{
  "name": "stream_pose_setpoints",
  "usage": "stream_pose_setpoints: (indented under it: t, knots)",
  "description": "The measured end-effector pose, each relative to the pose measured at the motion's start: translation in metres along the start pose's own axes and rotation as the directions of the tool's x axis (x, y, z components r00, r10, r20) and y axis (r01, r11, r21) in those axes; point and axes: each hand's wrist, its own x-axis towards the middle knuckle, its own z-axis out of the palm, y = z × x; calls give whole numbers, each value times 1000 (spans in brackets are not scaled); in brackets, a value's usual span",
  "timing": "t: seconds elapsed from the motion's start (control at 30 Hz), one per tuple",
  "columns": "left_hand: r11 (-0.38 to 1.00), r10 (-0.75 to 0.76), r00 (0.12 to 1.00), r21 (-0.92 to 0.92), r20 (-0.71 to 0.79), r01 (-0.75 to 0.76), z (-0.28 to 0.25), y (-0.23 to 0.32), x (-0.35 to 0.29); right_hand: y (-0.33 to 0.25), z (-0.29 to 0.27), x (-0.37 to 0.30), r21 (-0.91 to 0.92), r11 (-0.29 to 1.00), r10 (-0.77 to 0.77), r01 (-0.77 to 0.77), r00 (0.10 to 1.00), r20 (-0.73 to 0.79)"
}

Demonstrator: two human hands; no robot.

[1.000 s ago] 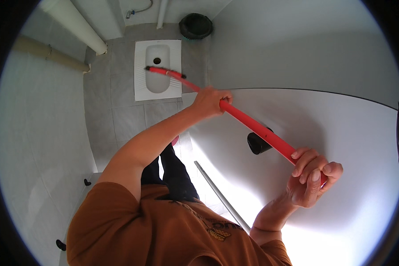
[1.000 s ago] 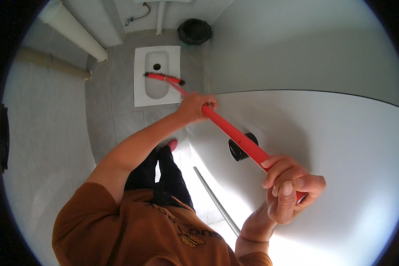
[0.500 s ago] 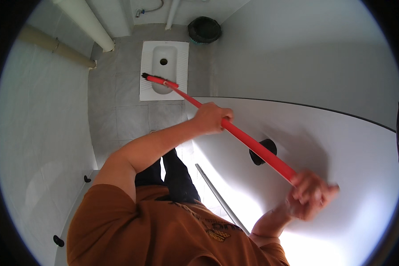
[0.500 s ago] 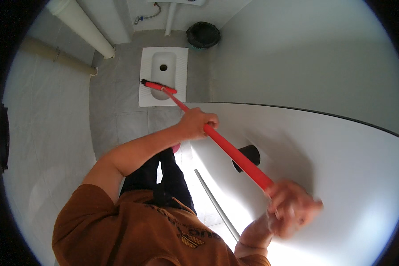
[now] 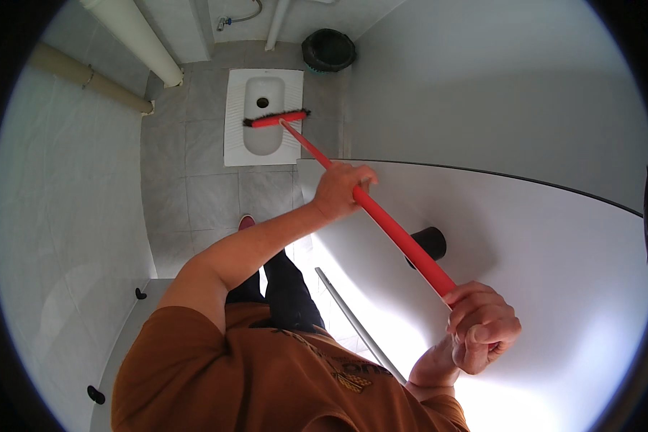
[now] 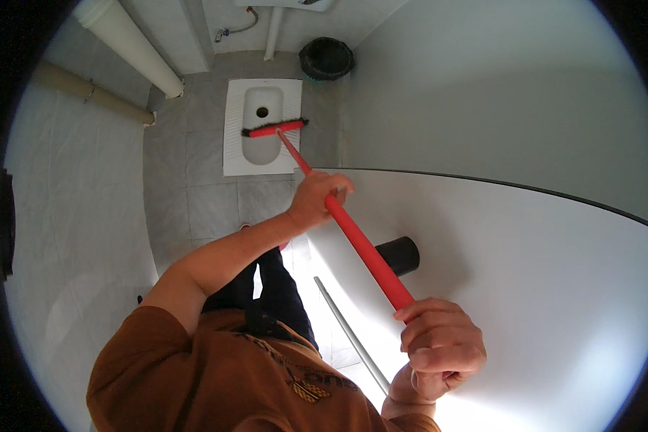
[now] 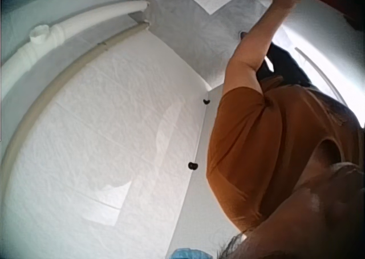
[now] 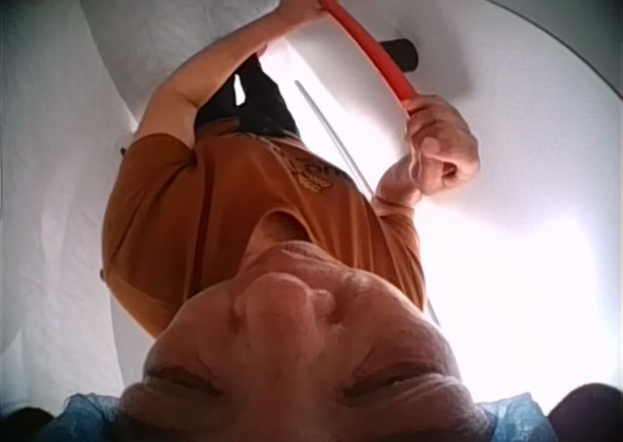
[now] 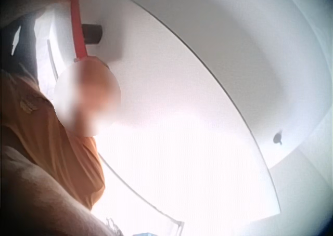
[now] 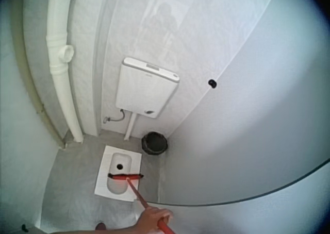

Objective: The person sweeps the floor of a public restroom using a red broom. They clean the area around a squat toilet and the surrounding tiled floor, moving the broom back and forth to gather debris.

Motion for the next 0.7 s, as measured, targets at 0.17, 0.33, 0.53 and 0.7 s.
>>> stream_pose_setpoints:
  t: [0.17,0.33,0.53,0.7]
  knots:
    - [986,-136,983,-83,125,147,14,-59,-24,36,36,-3,-102,967,222,-233,969,-113]
    - [962,-266,964,54,-24,267,6,-73,-21,54,39,9,-175,962,220,-211,975,36]
    - [998,-56,958,-17,-280,54,20,-50,7,34,24,3,-4,974,214,-227,924,-317]
    - [995,-93,995,-42,-23,91,29,-36,0,31,26,3,-33,991,123,-133,969,-213]
